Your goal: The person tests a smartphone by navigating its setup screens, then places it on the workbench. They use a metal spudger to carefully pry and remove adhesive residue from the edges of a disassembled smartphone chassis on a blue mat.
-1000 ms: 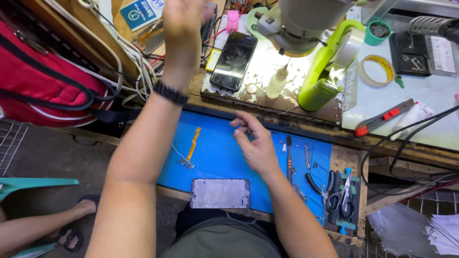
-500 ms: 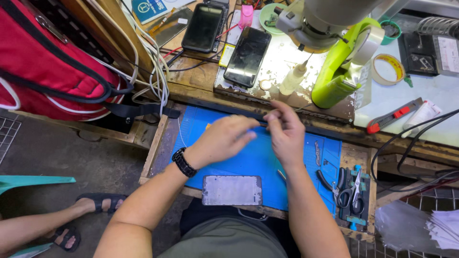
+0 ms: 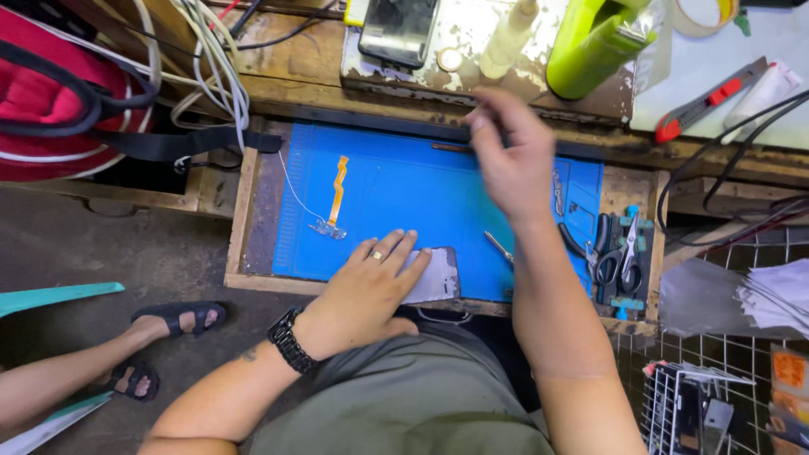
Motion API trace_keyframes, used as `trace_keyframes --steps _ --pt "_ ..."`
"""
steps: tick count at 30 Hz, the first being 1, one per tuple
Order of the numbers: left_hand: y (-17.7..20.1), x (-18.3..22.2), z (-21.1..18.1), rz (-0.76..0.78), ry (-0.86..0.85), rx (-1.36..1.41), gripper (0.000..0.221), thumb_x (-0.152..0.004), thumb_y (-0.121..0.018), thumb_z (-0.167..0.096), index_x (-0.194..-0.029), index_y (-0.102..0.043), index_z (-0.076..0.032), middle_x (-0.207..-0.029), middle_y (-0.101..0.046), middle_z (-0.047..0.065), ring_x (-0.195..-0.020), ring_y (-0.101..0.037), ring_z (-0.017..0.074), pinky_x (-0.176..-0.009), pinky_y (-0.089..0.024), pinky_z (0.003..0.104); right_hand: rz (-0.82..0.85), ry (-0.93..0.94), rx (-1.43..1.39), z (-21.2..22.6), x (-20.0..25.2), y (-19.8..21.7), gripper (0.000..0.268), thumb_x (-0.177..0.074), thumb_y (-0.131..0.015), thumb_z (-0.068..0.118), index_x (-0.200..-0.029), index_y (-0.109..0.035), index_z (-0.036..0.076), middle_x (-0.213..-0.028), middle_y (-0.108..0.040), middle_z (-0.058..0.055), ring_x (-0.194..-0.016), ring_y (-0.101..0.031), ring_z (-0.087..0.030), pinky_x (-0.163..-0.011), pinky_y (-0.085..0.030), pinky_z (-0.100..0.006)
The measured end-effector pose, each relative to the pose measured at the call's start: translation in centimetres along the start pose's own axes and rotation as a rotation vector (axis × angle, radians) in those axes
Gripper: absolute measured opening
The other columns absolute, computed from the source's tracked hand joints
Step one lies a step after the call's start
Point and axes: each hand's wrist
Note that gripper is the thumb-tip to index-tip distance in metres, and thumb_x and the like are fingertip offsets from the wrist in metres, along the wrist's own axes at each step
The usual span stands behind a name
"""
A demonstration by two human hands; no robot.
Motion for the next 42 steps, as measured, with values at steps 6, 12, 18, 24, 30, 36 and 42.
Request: trace_keyframes --steps 6,12,18,24,30,36,42 --pt "-0.6 0.9 0.3 0.004 0.050 0.103 0.084 -0.068 -0.084 -0.022 -0.142 -0.047 -0.003 -0.144 -0.051 0.020 -0.129 -0.049 0.0380 -0.102 -0.041 0.048 -0.205 -0.028 -0.248 2.6 1.9 6.1 0.022 -0.112 -0.064 -0.003 -0.134 -0.065 -0.004 -0.108 -0.073 -0.012 -0.088 -0.068 -0.015 -0.080 -0.057 -0.027" --pt "2.4 -0.1 2.1 -0.003 0.022 0.147 0.086 -0.068 -0.085 -0.021 -0.142 -0.047 0.000 -0.138 -0.055 0.018 -0.126 -0.051 0.0381 -0.103 -0.040 0.049 0.203 0.011 0.442 3.8 7.5 6.3 0.021 -0.097 -0.069 0.003 -0.118 -0.069 0.002 -0.105 -0.071 -0.013 -0.094 -0.069 -0.024 -0.084 -0.056 -0.036" --pt "7.4 0.2 3.5 -0.326 0.095 0.035 0.087 -0.072 -0.084 -0.024 -0.147 -0.046 0.000 -0.143 -0.053 0.019 -0.131 -0.049 0.0404 -0.110 -0.039 0.050 0.464 0.105 0.618 3.1 9.1 1.4 0.020 -0.086 -0.074 0.012 -0.105 -0.074 0.008 -0.102 -0.070 -0.007 -0.093 -0.066 -0.029 -0.078 -0.049 -0.042" --pt "7.6 1.0 3.9 -0.317 0.114 0.061 0.088 -0.072 -0.084 -0.025 -0.147 -0.046 0.001 -0.145 -0.053 0.020 -0.130 -0.050 0.0400 -0.109 -0.040 0.050 0.559 0.257 0.626 2.0 9.1 -1.7 0.021 -0.082 -0.074 0.012 -0.103 -0.074 0.010 -0.093 -0.064 -0.007 -0.086 -0.061 -0.028 -0.072 -0.044 -0.043" --pt "5.9 0.7 4.5 -0.222 0.096 0.134 0.081 -0.075 -0.084 -0.026 -0.143 -0.049 -0.002 -0.143 -0.054 0.020 -0.131 -0.050 0.0394 -0.107 -0.040 0.050 0.586 0.317 0.651 1.2 8.5 -3.5 0.009 -0.077 -0.074 0.012 -0.082 -0.066 0.011 -0.085 -0.059 -0.008 -0.083 -0.058 -0.028 -0.069 -0.041 -0.044" --pt "4.4 -0.7 4.9 -0.211 0.036 0.153 0.081 -0.073 -0.083 -0.023 -0.143 -0.049 -0.001 -0.143 -0.055 0.020 -0.130 -0.050 0.0396 -0.107 -0.041 0.050 0.663 0.134 0.456 5.5 10.7 1.7 0.017 -0.084 -0.073 0.016 -0.081 -0.060 0.005 -0.083 -0.056 -0.011 -0.081 -0.057 -0.031 -0.071 -0.043 -0.043" --pt "1.5 -3.2 4.2 -0.033 -0.073 0.231 0.078 -0.072 -0.084 -0.022 -0.140 -0.052 -0.002 -0.138 -0.056 0.019 -0.127 -0.052 0.0378 -0.101 -0.042 0.049 0.492 -0.138 0.589 7.6 12.1 7.0 0.019 -0.083 -0.076 0.022 -0.091 -0.069 0.006 -0.088 -0.065 -0.010 -0.084 -0.064 -0.031 -0.075 -0.049 -0.041"
Point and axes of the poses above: each hand's wrist, its own x-axis away from the middle knuckle, its own y-axis out of the back of the hand, z = x × y
